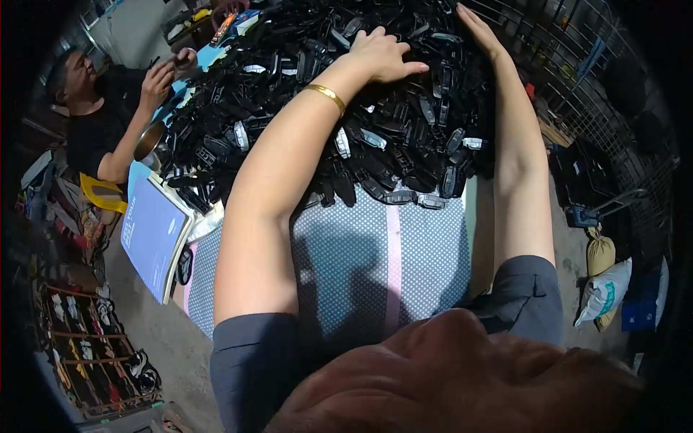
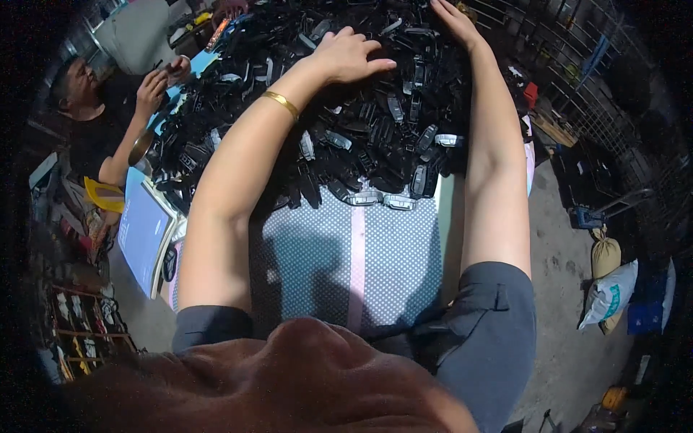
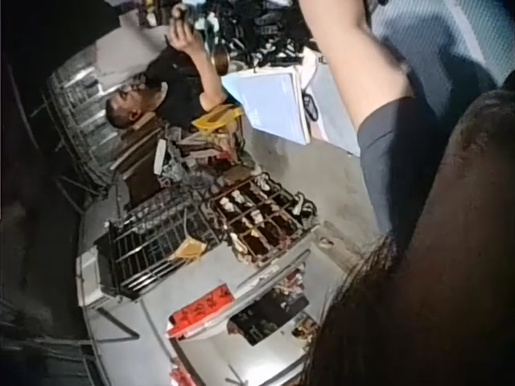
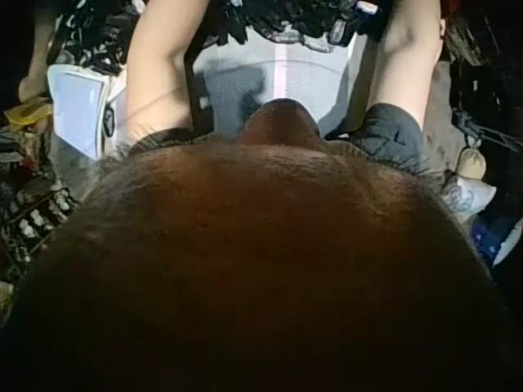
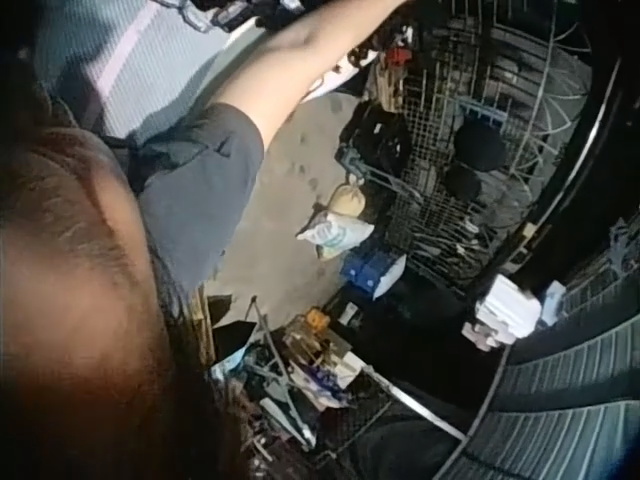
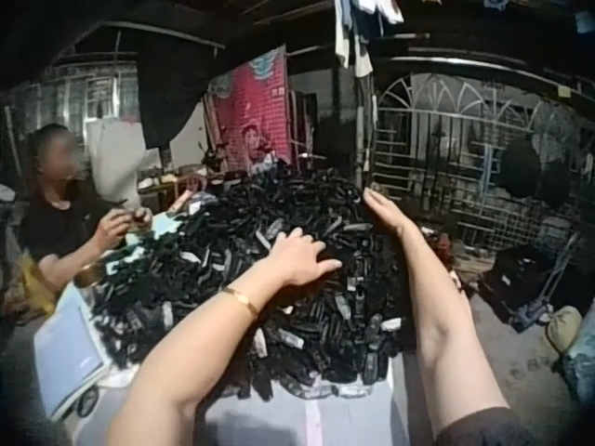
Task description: Inspecting and sorting a large quantity of small black plastic parts on a table.
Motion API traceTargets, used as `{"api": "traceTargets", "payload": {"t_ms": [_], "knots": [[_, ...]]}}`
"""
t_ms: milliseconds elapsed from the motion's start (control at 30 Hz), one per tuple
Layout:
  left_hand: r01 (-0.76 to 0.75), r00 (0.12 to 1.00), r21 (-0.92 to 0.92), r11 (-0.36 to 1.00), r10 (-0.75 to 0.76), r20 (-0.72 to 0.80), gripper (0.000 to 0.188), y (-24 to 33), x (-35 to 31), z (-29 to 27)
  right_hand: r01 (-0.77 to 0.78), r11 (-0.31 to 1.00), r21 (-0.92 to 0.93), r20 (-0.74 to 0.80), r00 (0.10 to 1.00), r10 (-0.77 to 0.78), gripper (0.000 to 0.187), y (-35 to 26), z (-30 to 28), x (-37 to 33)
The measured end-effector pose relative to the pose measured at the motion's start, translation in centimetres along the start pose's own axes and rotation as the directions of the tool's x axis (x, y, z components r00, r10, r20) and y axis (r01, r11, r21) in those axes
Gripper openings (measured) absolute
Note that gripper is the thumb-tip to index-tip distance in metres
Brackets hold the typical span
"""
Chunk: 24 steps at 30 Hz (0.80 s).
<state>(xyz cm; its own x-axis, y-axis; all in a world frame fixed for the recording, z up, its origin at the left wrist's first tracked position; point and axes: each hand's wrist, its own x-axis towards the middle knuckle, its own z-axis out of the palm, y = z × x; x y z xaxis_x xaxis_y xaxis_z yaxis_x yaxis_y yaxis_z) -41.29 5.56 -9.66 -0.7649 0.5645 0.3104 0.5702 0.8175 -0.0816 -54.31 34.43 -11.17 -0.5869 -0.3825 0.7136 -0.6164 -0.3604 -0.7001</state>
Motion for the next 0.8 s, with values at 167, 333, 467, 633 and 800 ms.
{"api": "traceTargets", "payload": {"t_ms": [167, 333, 467, 633, 800], "knots": [[-0.064, 0.994, 0.015, 0.998, 0.066, -0.091, 0.060, 0.3, 0.0, 0.5, -0.500, 0.714, -0.490, -0.473, 0.840, 0.264, 0.050, -3.1, 5.1, -0.6], [-0.070, 0.955, -0.217, 0.974, 0.002, -0.297, 0.049, -0.7, -1.4, -1.7, -0.382, 0.518, -0.766, -0.377, 0.918, 0.119, 0.038, -3.4, 11.6, -0.3], [-0.136, 0.818, -0.305, 0.943, -0.066, -0.571, 0.030, -2.8, 0.2, -3.0, -0.198, 0.285, -0.938, -0.229, 0.970, -0.081, 0.037, -4.2, 14.5, -0.6], [-0.153, 0.650, -0.283, 0.947, -0.119, -0.750, 0.032, -6.3, 3.6, -1.7, -0.133, 0.238, -0.962, -0.139, 0.990, -0.008, 0.048, -4.5, 19.0, -1.1], [-0.029, 0.920, -0.365, 0.931, -0.118, -0.375, 0.059, -6.9, 3.7, -2.2, 0.000, 0.228, -0.974, -0.001, 1.000, -0.003, 0.049, -6.5, 22.0, 0.2]]}}
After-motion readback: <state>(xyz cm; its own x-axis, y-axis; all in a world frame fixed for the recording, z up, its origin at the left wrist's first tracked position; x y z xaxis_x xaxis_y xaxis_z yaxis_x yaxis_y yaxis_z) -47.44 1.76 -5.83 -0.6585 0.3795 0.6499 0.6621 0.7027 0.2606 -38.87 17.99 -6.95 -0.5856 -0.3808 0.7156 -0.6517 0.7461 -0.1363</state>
